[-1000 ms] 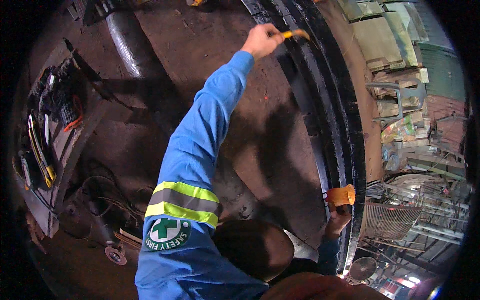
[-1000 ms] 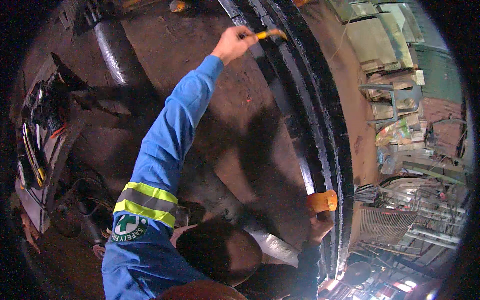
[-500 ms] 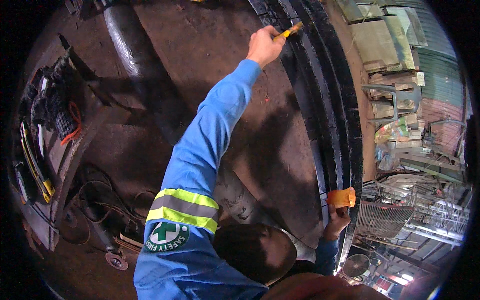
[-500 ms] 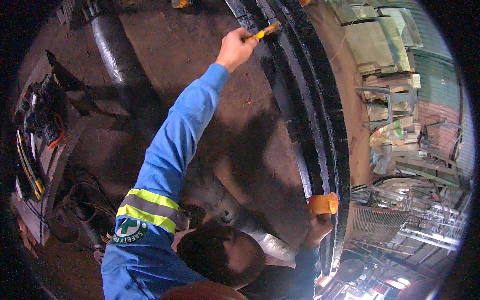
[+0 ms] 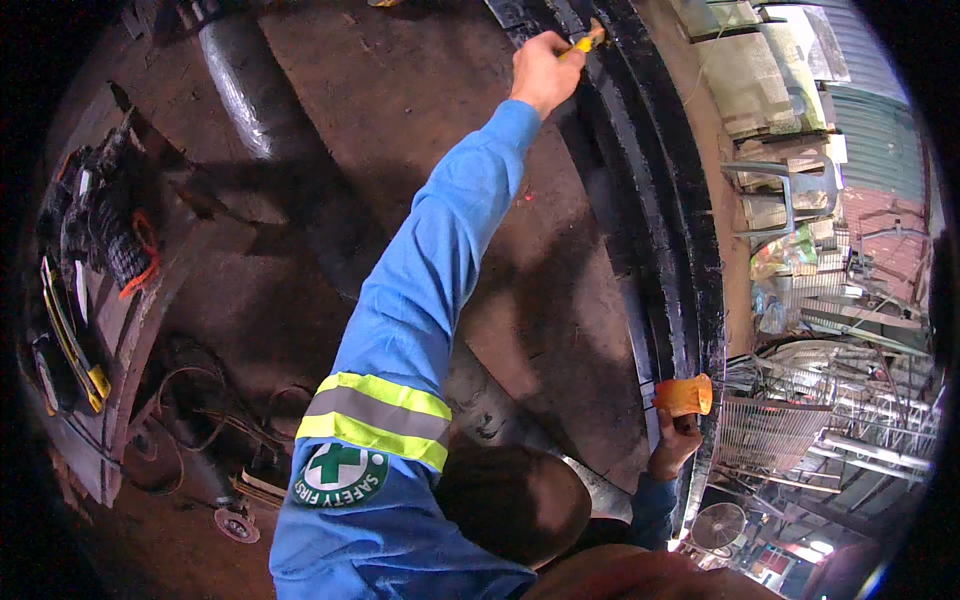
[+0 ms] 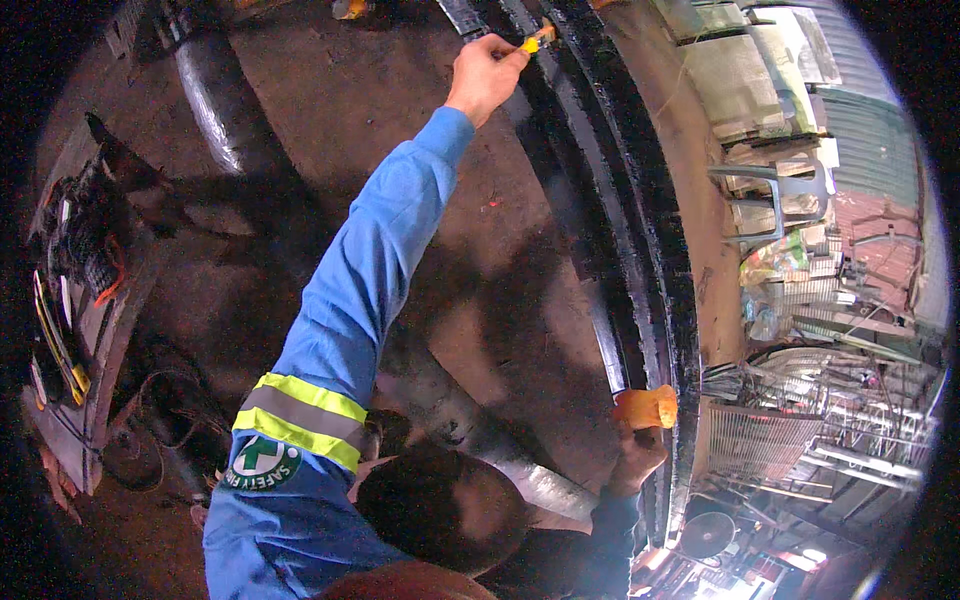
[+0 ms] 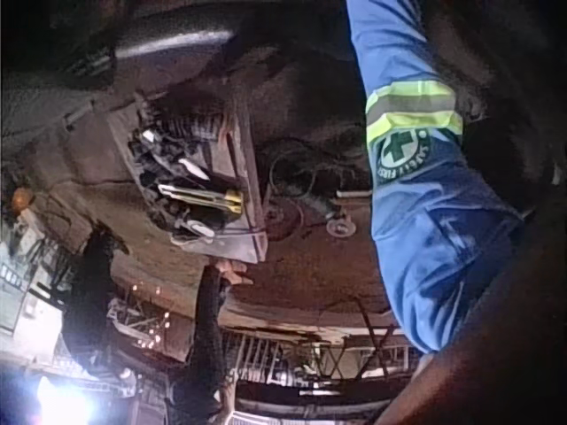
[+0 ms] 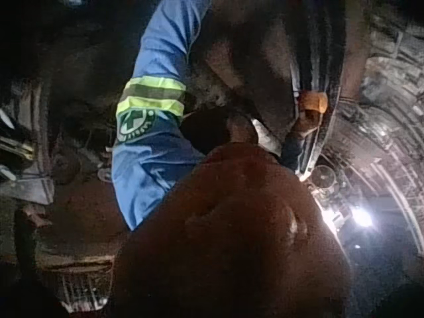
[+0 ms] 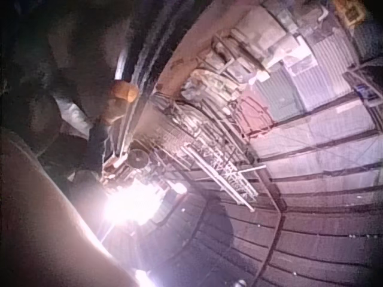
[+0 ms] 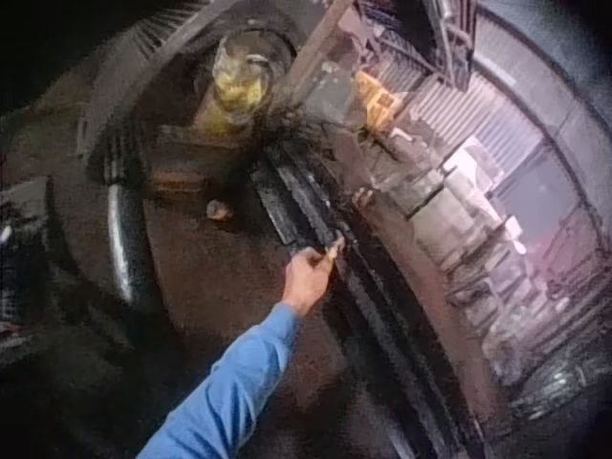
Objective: The person uses a yellow paintbrush to apply a dark liquid from an orange cup onto a large, curved metal surface. They repeatedly dip the brush into the cup and spread the substance along the seams and edges of the metal structure in a workshop environment.
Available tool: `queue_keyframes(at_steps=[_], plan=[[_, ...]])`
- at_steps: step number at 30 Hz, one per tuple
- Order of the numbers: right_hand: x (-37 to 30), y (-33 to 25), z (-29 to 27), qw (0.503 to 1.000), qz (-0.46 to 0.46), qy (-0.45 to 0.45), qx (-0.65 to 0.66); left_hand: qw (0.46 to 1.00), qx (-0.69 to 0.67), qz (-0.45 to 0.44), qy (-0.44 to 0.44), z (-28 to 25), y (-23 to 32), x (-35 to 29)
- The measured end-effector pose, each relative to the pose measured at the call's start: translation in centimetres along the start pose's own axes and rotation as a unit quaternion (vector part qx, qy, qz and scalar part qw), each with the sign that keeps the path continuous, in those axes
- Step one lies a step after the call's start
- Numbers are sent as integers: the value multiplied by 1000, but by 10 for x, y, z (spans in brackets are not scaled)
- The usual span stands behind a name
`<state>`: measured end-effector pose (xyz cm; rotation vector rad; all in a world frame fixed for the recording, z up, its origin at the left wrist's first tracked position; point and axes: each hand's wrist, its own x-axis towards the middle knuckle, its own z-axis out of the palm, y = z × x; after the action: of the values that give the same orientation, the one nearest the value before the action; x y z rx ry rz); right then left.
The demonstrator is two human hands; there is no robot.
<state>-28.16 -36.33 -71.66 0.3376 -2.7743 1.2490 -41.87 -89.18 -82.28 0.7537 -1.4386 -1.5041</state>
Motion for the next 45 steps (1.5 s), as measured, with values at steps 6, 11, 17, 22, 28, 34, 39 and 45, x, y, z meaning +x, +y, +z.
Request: queue_keyframes(at_steps=[6, 11, 17, 22, 28, 34, 39, 45], plan=[[-2, -22, -11, 999, 23, 0, -35, 994, -105, -32, 2, -19, -15, -18], [-1, 15, -33, 999, -31, -17, -26, 997, -2, 48, -59, 3, -20, -44], [-9, 0, -28, 1000, 0, 5, -4, 995, 55, 30, -76, -25, -18, -61], [-9, 10, -38, 996, 0, 12, -91, 991, 125, 47, -25, -31, -7, -27], [-14, 2, -30, 1000, 1, 8, 3, 977, 175, 107, -57, -40, 14, -18], [-11, 4, -30, 1000, -2, -7, -20, 964, 232, 110, -75, -32, 14, -2], [-14, 5, -32, 1000, 0, -16, -9, 940, 309, 109, -91, -36, 22, -9], [-14, 13, -25, 999, 14, 2, -50, 970, 189, 122, -95, 0, 1, -50]])
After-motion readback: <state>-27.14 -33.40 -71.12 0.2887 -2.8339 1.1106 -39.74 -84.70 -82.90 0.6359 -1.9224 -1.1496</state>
